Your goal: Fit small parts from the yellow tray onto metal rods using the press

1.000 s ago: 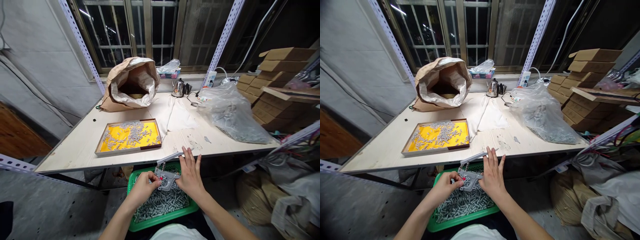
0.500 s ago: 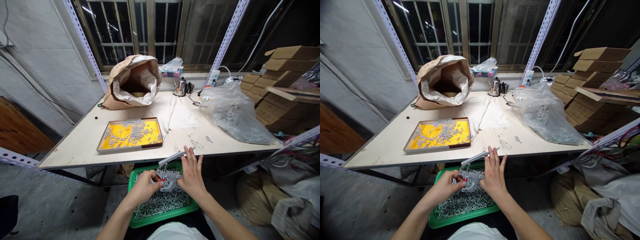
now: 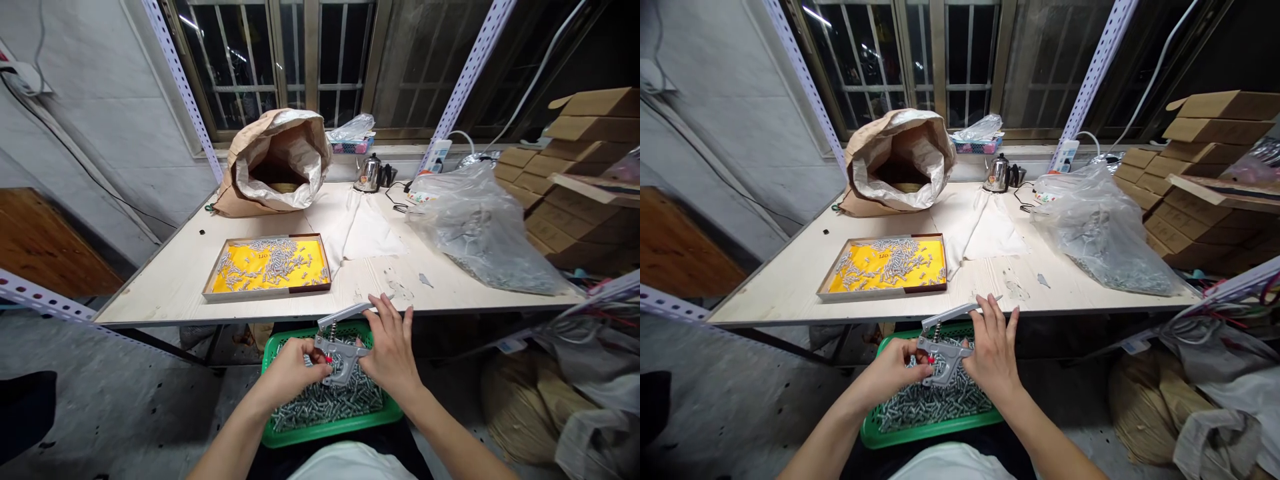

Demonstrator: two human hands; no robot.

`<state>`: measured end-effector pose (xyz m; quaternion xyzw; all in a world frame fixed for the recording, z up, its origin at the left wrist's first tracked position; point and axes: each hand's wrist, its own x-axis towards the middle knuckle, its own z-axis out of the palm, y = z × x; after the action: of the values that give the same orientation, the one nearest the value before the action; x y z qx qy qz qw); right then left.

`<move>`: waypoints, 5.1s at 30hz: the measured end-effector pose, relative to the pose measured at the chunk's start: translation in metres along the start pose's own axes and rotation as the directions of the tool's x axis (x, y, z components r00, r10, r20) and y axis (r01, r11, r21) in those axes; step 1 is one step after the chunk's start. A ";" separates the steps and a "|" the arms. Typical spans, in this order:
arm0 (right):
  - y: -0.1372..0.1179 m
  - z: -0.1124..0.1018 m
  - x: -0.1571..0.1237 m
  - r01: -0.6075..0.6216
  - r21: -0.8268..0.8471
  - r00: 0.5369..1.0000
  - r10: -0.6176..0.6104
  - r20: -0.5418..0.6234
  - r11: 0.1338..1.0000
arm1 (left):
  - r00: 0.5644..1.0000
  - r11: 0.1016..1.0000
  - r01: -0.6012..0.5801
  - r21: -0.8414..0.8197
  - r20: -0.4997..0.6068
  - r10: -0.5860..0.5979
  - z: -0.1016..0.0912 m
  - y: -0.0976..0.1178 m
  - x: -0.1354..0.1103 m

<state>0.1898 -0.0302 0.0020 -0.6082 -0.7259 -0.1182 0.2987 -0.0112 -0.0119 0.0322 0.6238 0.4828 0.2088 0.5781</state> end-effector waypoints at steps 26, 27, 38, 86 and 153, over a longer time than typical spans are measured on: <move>-0.001 0.018 0.013 0.208 -0.040 0.977 -0.209 -0.033 0.977 | 0.952 0.969 0.026 -0.245 -0.288 -0.098 0.006 -0.019 -0.013; 0.001 0.020 0.009 0.195 -0.052 0.980 -0.197 -0.029 0.979 | 0.944 0.972 -0.007 -0.236 -0.323 -0.071 0.005 -0.019 -0.014; 0.055 0.029 -0.036 0.257 -0.108 0.965 -0.260 -0.021 0.960 | 0.943 0.923 0.029 0.383 -0.318 0.103 -0.030 -0.039 -0.019; -0.002 0.020 0.004 0.011 -0.057 0.999 -0.009 0.043 0.998 | 0.984 0.959 0.127 -0.253 -0.087 -0.153 -0.011 -0.011 0.015; 0.036 0.011 -0.049 0.038 -0.162 0.999 -0.042 -0.024 0.986 | 0.972 0.961 -0.057 0.272 -0.204 0.116 -0.029 -0.023 -0.037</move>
<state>0.2248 -0.0555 -0.0419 -0.6140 -0.7218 -0.1910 0.2559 -0.0602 -0.0311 0.0296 0.6891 0.5389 0.2349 0.4236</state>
